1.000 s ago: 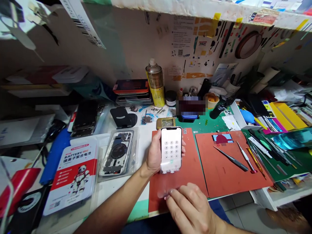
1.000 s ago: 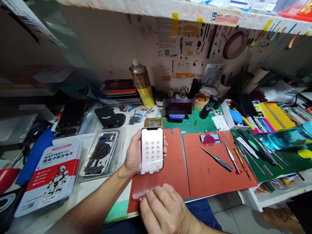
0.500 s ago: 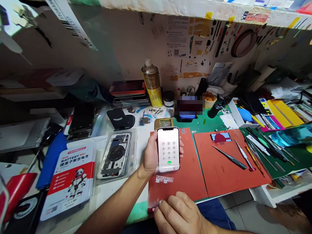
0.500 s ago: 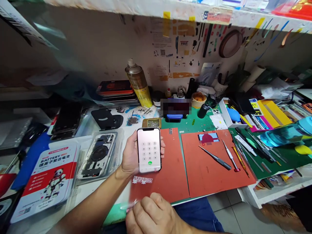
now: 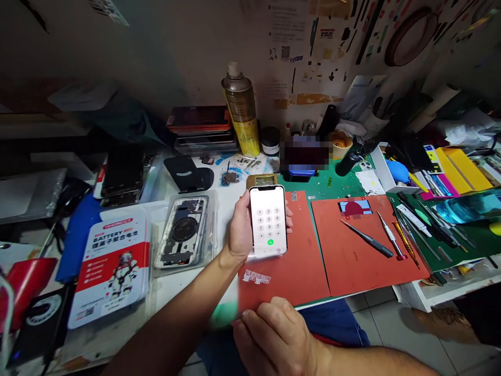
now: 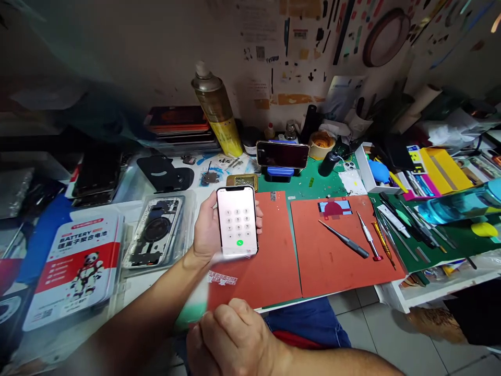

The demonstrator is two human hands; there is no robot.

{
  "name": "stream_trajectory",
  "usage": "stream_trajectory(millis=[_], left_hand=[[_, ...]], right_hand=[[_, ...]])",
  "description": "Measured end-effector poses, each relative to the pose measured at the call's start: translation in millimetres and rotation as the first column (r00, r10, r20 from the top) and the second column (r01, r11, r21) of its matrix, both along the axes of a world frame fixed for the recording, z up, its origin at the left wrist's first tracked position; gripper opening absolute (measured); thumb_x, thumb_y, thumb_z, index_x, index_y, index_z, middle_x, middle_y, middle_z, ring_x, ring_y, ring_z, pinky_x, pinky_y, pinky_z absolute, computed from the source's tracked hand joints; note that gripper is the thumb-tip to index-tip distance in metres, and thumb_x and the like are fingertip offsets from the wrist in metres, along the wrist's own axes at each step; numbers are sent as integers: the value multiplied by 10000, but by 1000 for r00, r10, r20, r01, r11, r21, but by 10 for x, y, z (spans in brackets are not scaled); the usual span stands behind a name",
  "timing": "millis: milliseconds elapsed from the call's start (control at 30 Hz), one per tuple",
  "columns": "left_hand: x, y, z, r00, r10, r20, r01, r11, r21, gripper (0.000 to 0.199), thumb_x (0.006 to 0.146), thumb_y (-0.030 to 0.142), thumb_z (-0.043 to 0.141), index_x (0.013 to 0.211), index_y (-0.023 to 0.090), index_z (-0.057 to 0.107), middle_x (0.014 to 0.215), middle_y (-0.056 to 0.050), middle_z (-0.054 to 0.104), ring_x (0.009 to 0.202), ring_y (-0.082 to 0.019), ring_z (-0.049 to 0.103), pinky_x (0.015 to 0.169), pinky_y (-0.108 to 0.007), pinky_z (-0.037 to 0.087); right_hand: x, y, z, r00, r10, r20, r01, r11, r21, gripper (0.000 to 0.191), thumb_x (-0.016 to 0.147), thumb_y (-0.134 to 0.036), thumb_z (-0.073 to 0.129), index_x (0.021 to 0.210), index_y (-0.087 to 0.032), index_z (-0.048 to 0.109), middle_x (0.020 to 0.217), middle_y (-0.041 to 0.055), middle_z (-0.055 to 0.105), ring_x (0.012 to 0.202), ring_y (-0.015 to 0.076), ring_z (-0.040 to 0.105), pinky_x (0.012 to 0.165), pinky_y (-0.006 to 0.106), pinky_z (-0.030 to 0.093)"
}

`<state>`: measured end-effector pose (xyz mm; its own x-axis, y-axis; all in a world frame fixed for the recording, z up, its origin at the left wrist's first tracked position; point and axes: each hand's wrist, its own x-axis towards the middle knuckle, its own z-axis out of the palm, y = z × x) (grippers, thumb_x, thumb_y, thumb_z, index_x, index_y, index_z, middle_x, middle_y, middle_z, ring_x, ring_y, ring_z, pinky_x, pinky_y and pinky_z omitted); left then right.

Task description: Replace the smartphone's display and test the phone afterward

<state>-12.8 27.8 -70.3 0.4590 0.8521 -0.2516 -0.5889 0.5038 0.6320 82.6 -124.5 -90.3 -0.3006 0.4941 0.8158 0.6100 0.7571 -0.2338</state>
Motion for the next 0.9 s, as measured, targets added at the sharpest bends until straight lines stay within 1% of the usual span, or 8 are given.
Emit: stream_trajectory(millis=[167, 300, 433, 600, 667, 767, 833, 900], left_hand=[[3, 1, 8, 1000, 2, 5, -2, 1000, -6, 721, 1017, 659, 362, 1158, 53, 727, 977, -190, 770, 801, -281, 756, 714, -384, 640], [9, 5, 1, 1000, -7, 7, 7, 1000, -17, 734, 1007, 681, 358, 1143, 62, 729, 964, -183, 765, 773, -273, 752, 710, -376, 637], [7, 3, -24, 1000, -16, 23, 16, 1000, -2, 751, 997, 697, 376, 1126, 50, 736, 969, -186, 768, 777, -270, 752, 720, -369, 638], [15, 4, -34, 998, -23, 53, 23, 1000, 3, 738, 1013, 683, 342, 1151, 71, 731, 968, -177, 765, 790, -270, 747, 730, -373, 630], [18, 4, -28, 997, -30, 67, 31, 1000, -3, 737, 1016, 682, 337, 1155, 76, 732, 966, -170, 762, 789, -266, 741, 733, -373, 627], [20, 3, -23, 995, -47, 88, 47, 999, 1, 710, 1003, 686, 381, 1144, 85, 733, 961, -167, 758, 789, -260, 731, 737, -366, 622], [18, 2, -28, 995, -49, 92, 48, 999, 4, 704, 1001, 689, 386, 1148, 94, 732, 958, -165, 755, 790, -262, 728, 737, -367, 619], [14, 3, -35, 995, -45, 91, 45, 999, 5, 725, 1015, 686, 339, 1154, 94, 734, 960, -166, 752, 793, -264, 729, 738, -369, 619]], right_hand=[[101, -30, 18, 998, 33, 52, -31, 999, -29, 169, 975, -77, 610, 893, -110, 753, 832, 84, 687, 741, 170, 565, 605, 325, 419], [244, -40, 66, 997, 62, 44, -60, 997, -44, 235, 1003, -58, 559, 928, -75, 781, 864, 94, 735, 787, 177, 603, 691, 330, 472], [419, -89, 43, 994, 81, 77, -77, 996, -53, 308, 1040, -60, 509, 926, -65, 795, 870, 105, 778, 829, 199, 643, 761, 348, 482], [686, -155, 41, 985, 91, 144, -78, 993, -91, 410, 1077, -53, 426, 938, -94, 809, 894, 85, 814, 896, 195, 676, 865, 354, 482], [791, -157, 83, 981, 102, 164, -87, 991, -100, 438, 1110, -111, 404, 947, -101, 811, 911, 94, 820, 913, 195, 683, 870, 354, 484], [914, -147, 153, 975, 117, 191, -96, 988, -117, 471, 1141, -182, 376, 979, -98, 810, 945, 110, 827, 947, 203, 690, 875, 363, 492], [968, -139, 182, 969, 128, 210, -97, 984, -150, 494, 1143, -163, 340, 990, -97, 805, 963, 112, 829, 971, 207, 692, 878, 373, 496], [1003, -120, 194, 971, 126, 205, -97, 985, -145, 466, 1129, -125, 357, 988, -91, 800, 968, 115, 826, 984, 209, 690, 866, 379, 498]])
